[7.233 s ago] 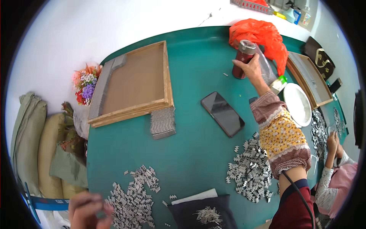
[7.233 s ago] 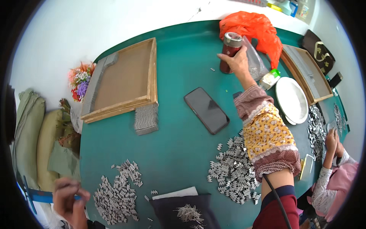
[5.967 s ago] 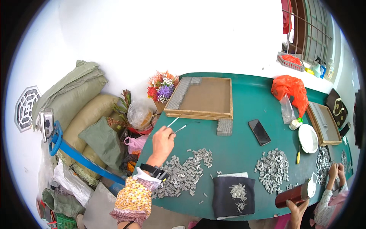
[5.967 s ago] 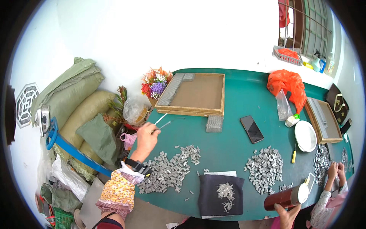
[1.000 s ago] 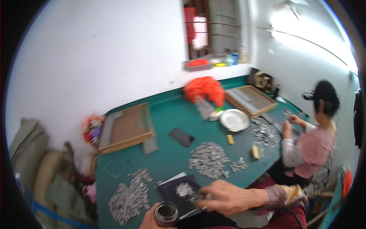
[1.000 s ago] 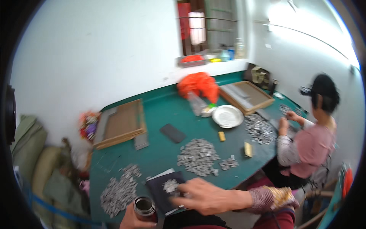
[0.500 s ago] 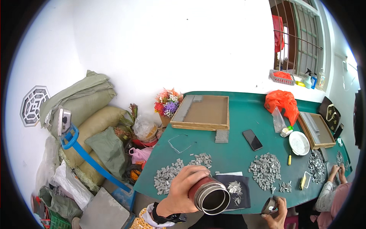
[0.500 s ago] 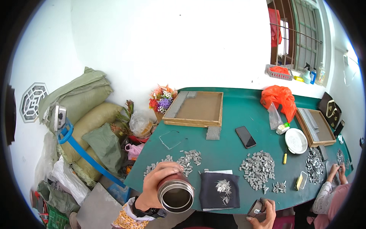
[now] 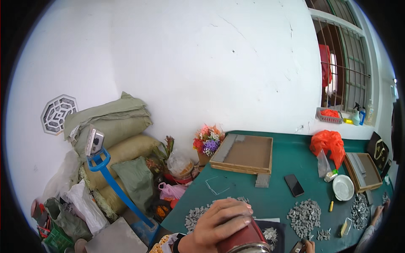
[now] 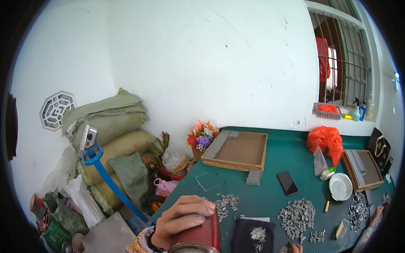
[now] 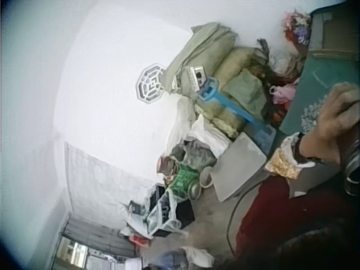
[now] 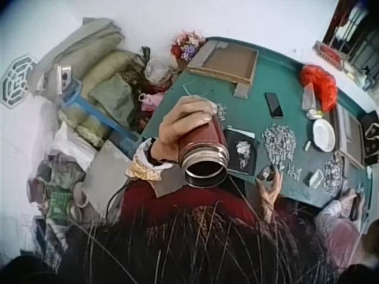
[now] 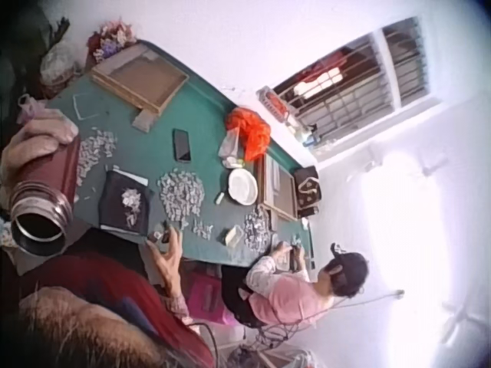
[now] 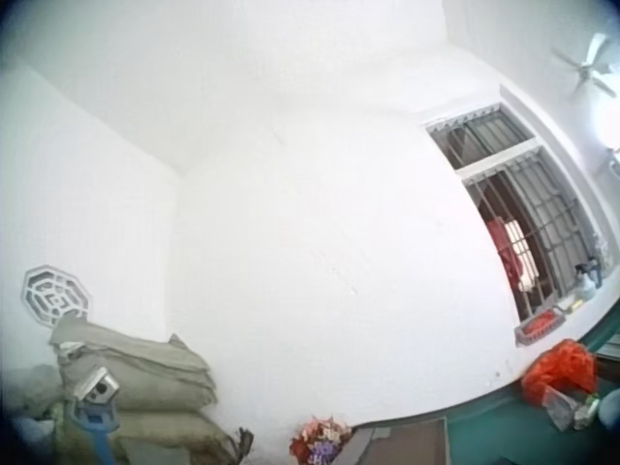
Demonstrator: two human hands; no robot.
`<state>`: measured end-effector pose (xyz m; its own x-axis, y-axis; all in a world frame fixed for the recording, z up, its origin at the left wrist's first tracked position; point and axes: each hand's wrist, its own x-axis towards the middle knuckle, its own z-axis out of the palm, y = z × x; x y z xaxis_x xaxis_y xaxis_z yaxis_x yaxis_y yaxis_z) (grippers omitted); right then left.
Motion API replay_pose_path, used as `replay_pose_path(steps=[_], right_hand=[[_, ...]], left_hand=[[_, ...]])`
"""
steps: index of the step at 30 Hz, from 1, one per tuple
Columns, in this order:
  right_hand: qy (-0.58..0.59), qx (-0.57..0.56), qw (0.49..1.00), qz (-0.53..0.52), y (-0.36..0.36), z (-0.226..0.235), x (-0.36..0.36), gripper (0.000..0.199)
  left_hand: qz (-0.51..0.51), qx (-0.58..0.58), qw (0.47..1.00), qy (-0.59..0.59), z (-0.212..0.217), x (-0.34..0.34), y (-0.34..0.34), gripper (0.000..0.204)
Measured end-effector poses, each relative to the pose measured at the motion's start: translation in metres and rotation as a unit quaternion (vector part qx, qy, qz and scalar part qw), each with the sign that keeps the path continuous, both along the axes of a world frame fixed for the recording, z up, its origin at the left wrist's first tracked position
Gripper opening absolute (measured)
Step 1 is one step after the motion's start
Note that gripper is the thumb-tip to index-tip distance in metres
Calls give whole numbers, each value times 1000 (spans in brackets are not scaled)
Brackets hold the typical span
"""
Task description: Assembling small metal hardware components at a work table.
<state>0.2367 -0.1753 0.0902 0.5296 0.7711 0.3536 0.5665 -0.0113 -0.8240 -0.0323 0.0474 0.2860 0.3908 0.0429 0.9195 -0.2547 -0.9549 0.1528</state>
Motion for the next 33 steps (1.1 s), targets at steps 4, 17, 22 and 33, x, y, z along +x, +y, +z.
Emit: replay_pose_path(steps=[4,17,22,33], right_hand=[[15,-18,1000,-8,7,8,-7,70],[-38,21,998,43,16,-15,14,76],[-35,49,998,30,20,-41,25,77],[-17,85,996,33,33,-34,23,81]], left_hand=[[31,52,998,-21,7,2,-2,33],[-12,188,982,-33,33,0,11,38],[24,237,970,-44,48,-1,11,34],[47,294,954,-43,64,0,10,39]])
